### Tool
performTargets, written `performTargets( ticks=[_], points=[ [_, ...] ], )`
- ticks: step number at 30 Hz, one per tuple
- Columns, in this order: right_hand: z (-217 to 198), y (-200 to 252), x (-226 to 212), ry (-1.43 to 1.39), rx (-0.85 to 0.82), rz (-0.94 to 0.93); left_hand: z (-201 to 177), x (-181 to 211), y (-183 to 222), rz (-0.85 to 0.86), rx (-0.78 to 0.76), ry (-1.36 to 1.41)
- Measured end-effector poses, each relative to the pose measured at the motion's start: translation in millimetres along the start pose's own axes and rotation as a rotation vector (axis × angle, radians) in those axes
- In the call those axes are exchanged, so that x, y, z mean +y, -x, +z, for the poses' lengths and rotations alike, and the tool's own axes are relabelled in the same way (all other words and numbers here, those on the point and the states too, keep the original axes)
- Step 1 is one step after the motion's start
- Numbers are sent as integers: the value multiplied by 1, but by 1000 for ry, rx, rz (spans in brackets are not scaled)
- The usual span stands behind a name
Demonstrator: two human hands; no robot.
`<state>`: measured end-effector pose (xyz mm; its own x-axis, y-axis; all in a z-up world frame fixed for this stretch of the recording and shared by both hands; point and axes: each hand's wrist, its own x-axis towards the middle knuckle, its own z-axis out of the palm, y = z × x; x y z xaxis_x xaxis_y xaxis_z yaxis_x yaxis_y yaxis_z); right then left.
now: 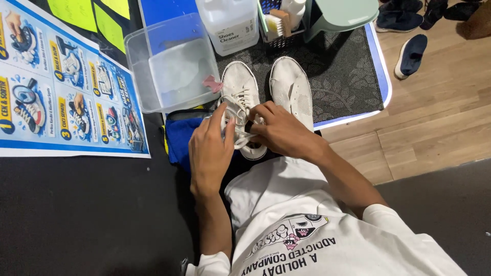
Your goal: Removing shoelaces from a pair of white sneakers at a shoe cleaning station.
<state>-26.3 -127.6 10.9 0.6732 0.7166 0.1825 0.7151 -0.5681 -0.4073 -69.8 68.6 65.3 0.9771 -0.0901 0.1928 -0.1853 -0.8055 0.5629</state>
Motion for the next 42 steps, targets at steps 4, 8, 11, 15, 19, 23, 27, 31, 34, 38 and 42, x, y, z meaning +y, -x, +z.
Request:
performTargets(
  ticks=[4, 8, 11, 15, 19, 23, 27, 31, 34, 38, 42],
  points=[
    [-45, 3, -15, -335, 164, -132, -19, 25, -5, 39, -61, 135],
    [-72, 14, -18, -797, 462, -212, 68, -5, -14, 251, -295, 896],
    [-94, 31, 4, -1144, 646, -93, 97, 27, -17, 273, -410, 1051],
    [-119, 63, 45, -1542, 1056, 219, 87, 66, -21, 255, -711, 852],
    [-120, 96, 63, -1006, 1091, 166, 84, 68, -26, 319, -681, 836],
    [-74, 109, 81, -971, 821, 159, 89, 80, -28, 366, -262, 665],
    [-4, 113, 73, -1098, 428, 166, 106, 86, -31, 485, 9, 295],
    [-3, 103, 52, -1328, 522, 169, 108, 70, -32, 445, -129, 411],
    [12, 120, 75, -1296, 444, 244, 100, 58, -33, 433, -242, 572],
    [-9, 112, 96, -941, 480, 355, 80, 42, -22, 301, -207, 616],
    [-10, 103, 118, -112, 470, 485, 71, 23, -1, 294, -34, 356]
  ],
)
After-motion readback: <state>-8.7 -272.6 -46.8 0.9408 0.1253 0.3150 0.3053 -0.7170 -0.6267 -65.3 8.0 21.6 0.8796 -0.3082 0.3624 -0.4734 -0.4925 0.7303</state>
